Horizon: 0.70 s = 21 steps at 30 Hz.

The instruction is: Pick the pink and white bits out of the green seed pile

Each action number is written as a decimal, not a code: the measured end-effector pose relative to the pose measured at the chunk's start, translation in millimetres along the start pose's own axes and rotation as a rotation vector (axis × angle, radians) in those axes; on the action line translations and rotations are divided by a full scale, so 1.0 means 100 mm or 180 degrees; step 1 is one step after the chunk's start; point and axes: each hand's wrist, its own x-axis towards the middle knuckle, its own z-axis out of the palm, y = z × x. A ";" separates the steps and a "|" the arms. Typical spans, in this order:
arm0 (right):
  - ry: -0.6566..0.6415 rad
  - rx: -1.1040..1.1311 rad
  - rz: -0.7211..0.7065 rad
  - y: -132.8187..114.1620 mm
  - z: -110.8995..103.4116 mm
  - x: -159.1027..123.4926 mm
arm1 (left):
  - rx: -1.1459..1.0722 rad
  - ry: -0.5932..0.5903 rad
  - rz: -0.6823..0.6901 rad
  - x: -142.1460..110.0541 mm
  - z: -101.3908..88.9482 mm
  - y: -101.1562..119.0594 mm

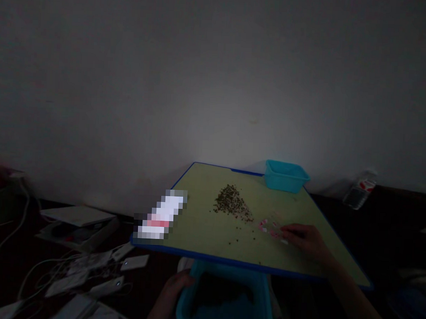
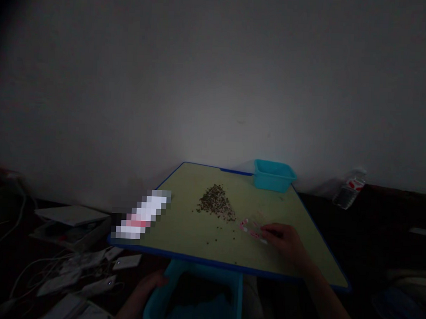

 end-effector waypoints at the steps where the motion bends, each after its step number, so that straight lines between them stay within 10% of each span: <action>1: 0.0038 -0.0013 0.0042 0.01 0.00 -0.04 | -0.0093 -0.0045 -0.0020 0.00 0.00 -0.01; 21: -0.0611 0.0245 -0.0297 -0.28 0.11 -0.30 | -0.0196 -0.0290 0.0186 0.20 -0.11 -0.33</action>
